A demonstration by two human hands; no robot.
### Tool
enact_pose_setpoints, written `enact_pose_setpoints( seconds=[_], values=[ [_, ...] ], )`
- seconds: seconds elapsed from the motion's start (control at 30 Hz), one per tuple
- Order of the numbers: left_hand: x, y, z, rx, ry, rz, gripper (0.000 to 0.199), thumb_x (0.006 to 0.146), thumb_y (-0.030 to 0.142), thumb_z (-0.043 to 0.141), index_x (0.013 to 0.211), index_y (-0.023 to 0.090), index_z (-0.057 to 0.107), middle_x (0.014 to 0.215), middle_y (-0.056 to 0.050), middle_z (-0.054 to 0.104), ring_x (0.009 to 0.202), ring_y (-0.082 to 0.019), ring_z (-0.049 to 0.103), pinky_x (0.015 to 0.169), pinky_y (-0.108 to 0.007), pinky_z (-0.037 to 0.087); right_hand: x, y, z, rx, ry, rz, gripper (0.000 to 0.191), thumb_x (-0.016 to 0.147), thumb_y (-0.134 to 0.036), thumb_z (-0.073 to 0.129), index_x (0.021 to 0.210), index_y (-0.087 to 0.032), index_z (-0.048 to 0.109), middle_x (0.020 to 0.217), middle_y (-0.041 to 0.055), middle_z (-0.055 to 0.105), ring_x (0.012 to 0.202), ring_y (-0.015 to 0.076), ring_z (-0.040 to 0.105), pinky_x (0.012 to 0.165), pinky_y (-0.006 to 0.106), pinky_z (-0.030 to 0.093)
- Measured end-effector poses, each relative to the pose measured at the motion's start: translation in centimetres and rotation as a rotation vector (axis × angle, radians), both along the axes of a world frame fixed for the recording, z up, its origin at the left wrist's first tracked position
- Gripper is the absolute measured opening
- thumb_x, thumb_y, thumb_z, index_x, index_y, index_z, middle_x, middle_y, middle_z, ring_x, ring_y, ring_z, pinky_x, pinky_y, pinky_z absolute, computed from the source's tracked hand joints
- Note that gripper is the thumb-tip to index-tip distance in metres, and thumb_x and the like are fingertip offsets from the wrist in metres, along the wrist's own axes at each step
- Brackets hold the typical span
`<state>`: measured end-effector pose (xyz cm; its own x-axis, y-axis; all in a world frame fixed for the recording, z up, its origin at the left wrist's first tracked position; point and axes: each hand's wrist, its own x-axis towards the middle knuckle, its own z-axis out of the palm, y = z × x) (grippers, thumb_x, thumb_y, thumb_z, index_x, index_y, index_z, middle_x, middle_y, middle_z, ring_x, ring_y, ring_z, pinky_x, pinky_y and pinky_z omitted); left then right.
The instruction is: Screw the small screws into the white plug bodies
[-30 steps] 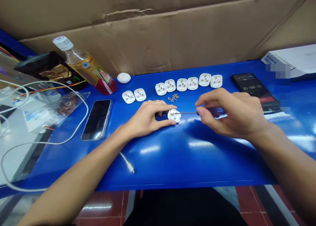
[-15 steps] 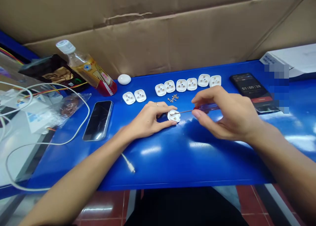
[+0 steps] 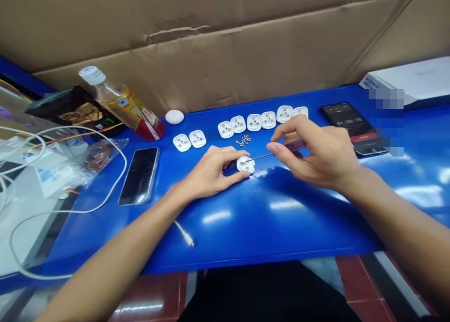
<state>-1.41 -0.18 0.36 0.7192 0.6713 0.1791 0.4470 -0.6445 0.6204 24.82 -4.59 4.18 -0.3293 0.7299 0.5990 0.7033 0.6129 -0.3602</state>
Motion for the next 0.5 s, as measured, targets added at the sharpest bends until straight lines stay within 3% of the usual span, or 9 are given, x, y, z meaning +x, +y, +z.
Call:
enact_pose_setpoints(
  seconds=[0.1,0.2,0.33,0.5],
  values=[
    [0.00,-0.05,0.00,0.002,0.023,0.005,0.045,0.101,0.047,0.074,0.138,0.022,0.075,0.098,-0.004,0.076,0.082,-0.018,0.064,0.083,-0.032,0.046,0.13,0.01,-0.15,-0.064,-0.009,0.040,0.009,0.100,-0.026,0.064,0.109,-0.028,0.063,0.097,0.0024,0.080,0.080,0.0227,0.079,0.070,0.036,0.064],
    [0.00,-0.09,0.03,0.002,0.014,-0.001,0.045,0.101,0.045,0.074,0.139,0.020,0.074,0.098,-0.004,0.075,0.080,-0.017,0.063,0.083,-0.032,0.046,0.15,0.02,-0.21,-0.043,-0.007,-0.023,0.005,0.101,-0.031,0.065,0.105,-0.028,0.064,0.088,0.0012,0.078,0.073,0.0223,0.078,0.061,0.033,0.061],
    [0.03,-0.08,0.07,0.000,-0.010,0.000,0.045,0.101,0.044,0.074,0.138,0.018,0.075,0.092,-0.002,0.073,0.075,-0.016,0.060,0.077,-0.031,0.043,-0.15,0.03,-0.02,-0.011,0.016,0.088,0.011,0.097,-0.025,0.066,0.105,-0.026,0.061,0.095,0.0015,0.078,0.077,0.0201,0.078,0.068,0.033,0.063],
    [0.02,0.00,0.22,-0.041,-0.029,-0.004,0.043,0.099,0.040,0.076,0.137,0.019,0.076,0.089,-0.001,0.072,0.070,-0.015,0.056,0.073,-0.029,0.042,-0.52,-0.13,0.15,-0.056,0.034,-0.021,0.009,0.098,-0.022,0.064,0.104,-0.029,0.062,0.092,0.0014,0.078,0.075,0.0210,0.077,0.066,0.034,0.062]
  ],
)
